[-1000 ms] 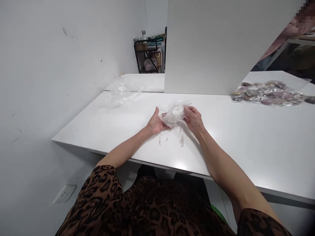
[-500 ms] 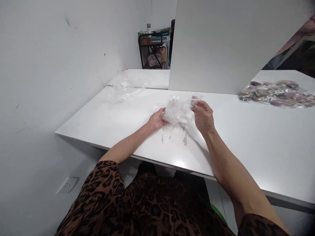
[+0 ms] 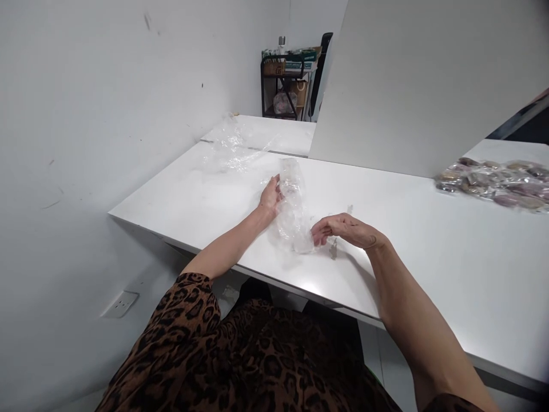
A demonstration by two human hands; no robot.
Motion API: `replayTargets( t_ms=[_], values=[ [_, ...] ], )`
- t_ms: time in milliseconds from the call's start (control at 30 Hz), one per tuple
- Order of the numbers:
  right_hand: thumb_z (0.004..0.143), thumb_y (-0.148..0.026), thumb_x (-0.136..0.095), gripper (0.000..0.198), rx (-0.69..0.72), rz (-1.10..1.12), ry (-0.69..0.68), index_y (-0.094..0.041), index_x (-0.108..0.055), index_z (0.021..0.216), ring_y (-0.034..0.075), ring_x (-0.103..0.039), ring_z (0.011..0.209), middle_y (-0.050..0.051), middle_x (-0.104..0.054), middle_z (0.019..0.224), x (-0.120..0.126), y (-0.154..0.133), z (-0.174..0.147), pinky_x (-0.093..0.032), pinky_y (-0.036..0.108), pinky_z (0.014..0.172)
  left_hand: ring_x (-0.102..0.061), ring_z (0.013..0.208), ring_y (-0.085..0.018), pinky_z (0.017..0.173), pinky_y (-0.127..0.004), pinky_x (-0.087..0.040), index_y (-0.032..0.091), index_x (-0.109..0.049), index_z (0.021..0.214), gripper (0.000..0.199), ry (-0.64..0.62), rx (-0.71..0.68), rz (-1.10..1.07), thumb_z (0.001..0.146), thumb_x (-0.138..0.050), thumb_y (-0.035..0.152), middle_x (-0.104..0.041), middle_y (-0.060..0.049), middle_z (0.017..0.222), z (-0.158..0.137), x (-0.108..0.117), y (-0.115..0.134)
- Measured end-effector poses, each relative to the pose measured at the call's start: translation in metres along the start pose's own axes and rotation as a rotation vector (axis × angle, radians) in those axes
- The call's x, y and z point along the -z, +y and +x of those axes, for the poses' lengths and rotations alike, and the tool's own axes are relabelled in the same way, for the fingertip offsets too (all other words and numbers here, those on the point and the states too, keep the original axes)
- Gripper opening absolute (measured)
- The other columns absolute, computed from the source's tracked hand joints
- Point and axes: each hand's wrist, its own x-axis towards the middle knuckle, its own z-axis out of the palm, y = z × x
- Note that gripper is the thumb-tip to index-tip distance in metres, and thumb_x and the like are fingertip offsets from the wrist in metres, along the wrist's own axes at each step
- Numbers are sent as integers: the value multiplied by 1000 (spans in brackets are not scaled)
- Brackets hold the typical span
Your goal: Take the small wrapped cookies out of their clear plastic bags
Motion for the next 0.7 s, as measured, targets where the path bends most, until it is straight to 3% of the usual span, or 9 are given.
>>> replayTargets(
  t_ms=[100, 200, 300, 400, 500, 600, 700],
  values=[
    [86, -75, -66, 60, 43, 57, 400, -17, -79, 90, 14, -61, 57, 8, -74, 76, -4, 3, 8, -45, 29, 54, -65, 63, -10, 70, -21, -54, 19, -70, 118, 26, -31, -94, 121, 104, -56, 37, -70, 0, 79, -9, -4, -8],
    [76, -68, -81, 53, 138, 90, 755, -24, -74, 104, 13, -61, 66, 3, -74, 90, -6, 13, 17, -43, 26, 53, -64, 61, -9, 65, -21, -51, 20, -71, 113, 25, -138, -131, 262, 103, -58, 40, -71, -1, 85, -19, -7, -17],
    [66, -56, -93, 60, 111, 157, 808, -28, -69, 114, 16, -66, 79, 2, -74, 100, -5, 22, 22, -50, 26, 61, -69, 71, -12, 68, -24, -53, 22, -72, 112, 29, -298, -157, 366, 99, -64, 46, -74, -5, 101, -27, -8, -23],
    [65, -51, -94, 51, 117, 300, 799, -22, -72, 100, 15, -65, 71, 3, -74, 90, -2, 25, 25, -53, 27, 62, -71, 76, -13, 71, -25, -54, 24, -72, 114, 32, -379, -175, 402, 98, -64, 50, -75, -6, 110, -30, -7, -24],
    [69, -50, -91, 40, 182, 438, 906, -20, -71, 86, 13, -64, 67, 3, -73, 84, 7, 23, 24, -52, 26, 58, -72, 80, -14, 76, -28, -56, 24, -72, 113, 32, -348, -172, 394, 100, -60, 52, -76, -7, 116, -27, -5, -20],
    [82, -48, -80, 31, 251, 604, 1061, -22, -64, 80, 13, -65, 68, 2, -73, 86, 22, 21, 20, -53, 25, 58, -74, 87, -16, 82, -30, -58, 23, -71, 112, 33, -292, -140, 362, 105, -52, 50, -76, -6, 120, -19, -3, -16],
    [92, -43, -66, 26, 290, 716, 1181, -22, -58, 78, 12, -64, 70, 0, -71, 88, 40, 18, 13, -53, 25, 61, -74, 86, -14, 85, -28, -58, 19, -68, 104, 32, -202, -103, 349, 108, -45, 41, -78, -6, 105, -11, -1, -14]
  ],
)
